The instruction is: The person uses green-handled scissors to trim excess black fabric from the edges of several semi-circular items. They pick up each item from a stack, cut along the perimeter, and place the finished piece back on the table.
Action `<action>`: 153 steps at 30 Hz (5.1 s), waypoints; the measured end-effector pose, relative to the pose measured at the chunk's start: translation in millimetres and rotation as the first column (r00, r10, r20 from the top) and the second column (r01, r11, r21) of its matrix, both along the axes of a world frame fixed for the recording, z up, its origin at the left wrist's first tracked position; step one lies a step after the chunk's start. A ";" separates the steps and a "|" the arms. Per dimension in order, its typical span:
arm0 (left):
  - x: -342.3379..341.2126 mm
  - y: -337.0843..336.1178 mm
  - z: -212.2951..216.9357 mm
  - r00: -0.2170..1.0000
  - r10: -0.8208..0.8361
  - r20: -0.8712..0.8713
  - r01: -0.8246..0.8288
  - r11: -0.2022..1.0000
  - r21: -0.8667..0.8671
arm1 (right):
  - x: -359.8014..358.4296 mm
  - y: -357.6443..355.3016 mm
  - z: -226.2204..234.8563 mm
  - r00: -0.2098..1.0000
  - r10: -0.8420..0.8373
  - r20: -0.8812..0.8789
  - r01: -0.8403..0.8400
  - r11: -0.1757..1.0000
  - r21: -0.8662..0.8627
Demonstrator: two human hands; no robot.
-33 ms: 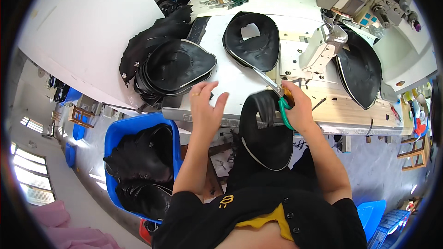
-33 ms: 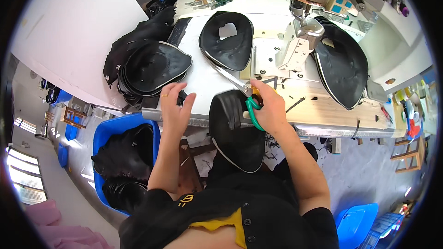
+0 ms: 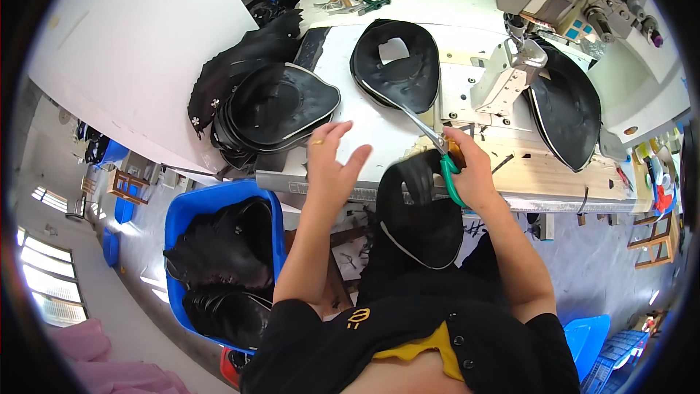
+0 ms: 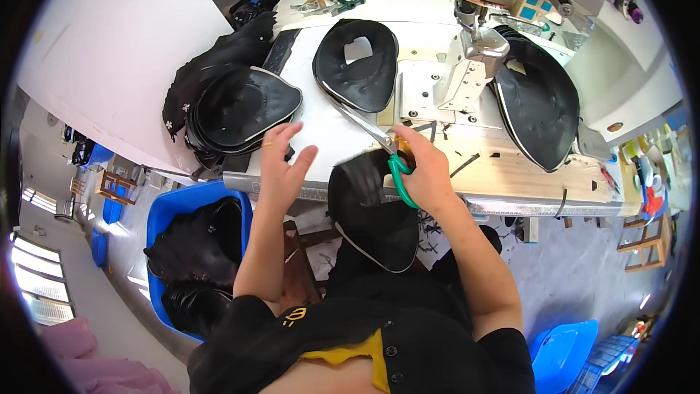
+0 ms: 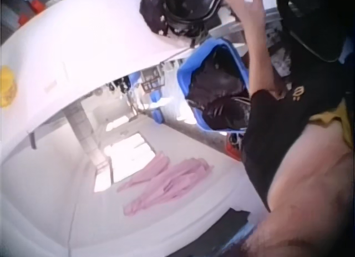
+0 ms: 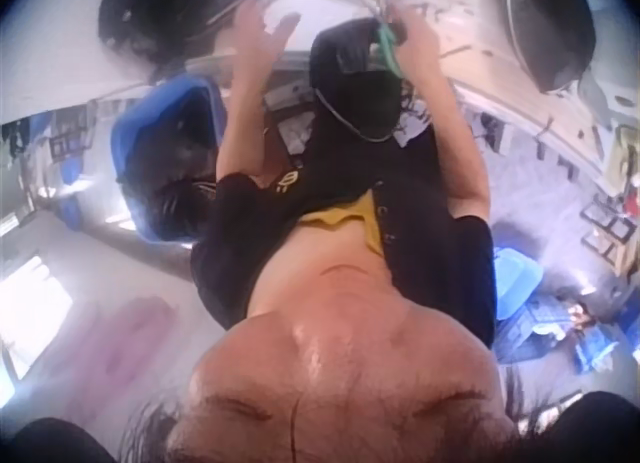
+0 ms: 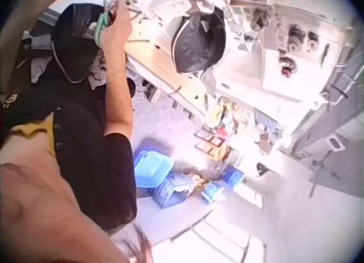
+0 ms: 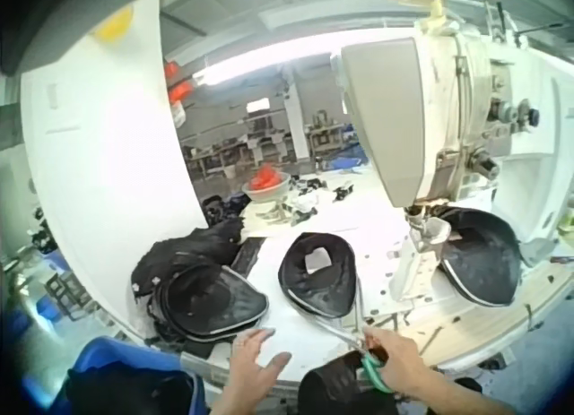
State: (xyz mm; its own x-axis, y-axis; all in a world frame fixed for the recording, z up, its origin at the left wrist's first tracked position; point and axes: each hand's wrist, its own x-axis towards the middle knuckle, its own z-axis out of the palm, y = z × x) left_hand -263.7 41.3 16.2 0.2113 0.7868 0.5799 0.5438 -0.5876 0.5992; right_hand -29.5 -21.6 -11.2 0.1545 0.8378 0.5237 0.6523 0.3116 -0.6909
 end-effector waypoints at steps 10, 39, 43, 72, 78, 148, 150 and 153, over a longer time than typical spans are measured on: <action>50.1 -49.2 -3.2 0.699 -0.636 0.328 0.664 0.406 -0.627 | 5.7 -11.4 62.1 0.940 0.056 -0.336 -0.140 0.963 -0.230; 49.4 -87.1 10.1 0.402 -0.047 0.915 0.677 0.688 -0.262 | 32.6 -92.8 101.4 0.821 0.151 0.551 -0.109 0.988 -0.108; 46.5 -89.7 9.6 0.337 -0.014 0.941 0.734 0.630 -0.253 | 27.0 -91.4 96.4 0.802 0.112 0.587 -0.103 0.993 -0.048; 43.5 -100.4 17.8 0.520 -0.167 0.837 0.663 0.697 -0.273 | 25.7 -92.3 116.3 0.722 0.133 0.679 -0.160 0.987 -0.023; 36.7 -102.3 17.8 0.523 -0.165 0.836 0.688 0.661 -0.299 | 30.7 -97.7 111.3 0.685 0.181 0.705 -0.155 0.983 -0.102; 30.8 -95.6 -13.3 0.497 -0.104 0.861 0.658 0.693 -0.296 | 6.6 -92.8 66.1 0.889 0.298 0.349 -0.224 0.946 -0.236; 30.5 -96.5 -12.2 0.506 -0.108 0.856 0.657 0.691 -0.301 | 6.0 -92.2 67.9 0.883 0.301 0.359 -0.230 0.946 -0.227; 28.1 -98.2 -14.2 0.511 -0.139 0.848 0.671 0.681 -0.293 | 11.6 -96.4 68.2 0.873 0.333 0.357 -0.237 0.928 -0.287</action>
State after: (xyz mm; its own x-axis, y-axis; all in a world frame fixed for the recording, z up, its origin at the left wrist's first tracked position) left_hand -235.6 -56.9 2.0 0.3247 0.9233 0.2050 -0.4381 -0.0453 0.8978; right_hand -17.9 -118.1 57.0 -0.2876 0.9157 0.2807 0.7903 0.3924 -0.4706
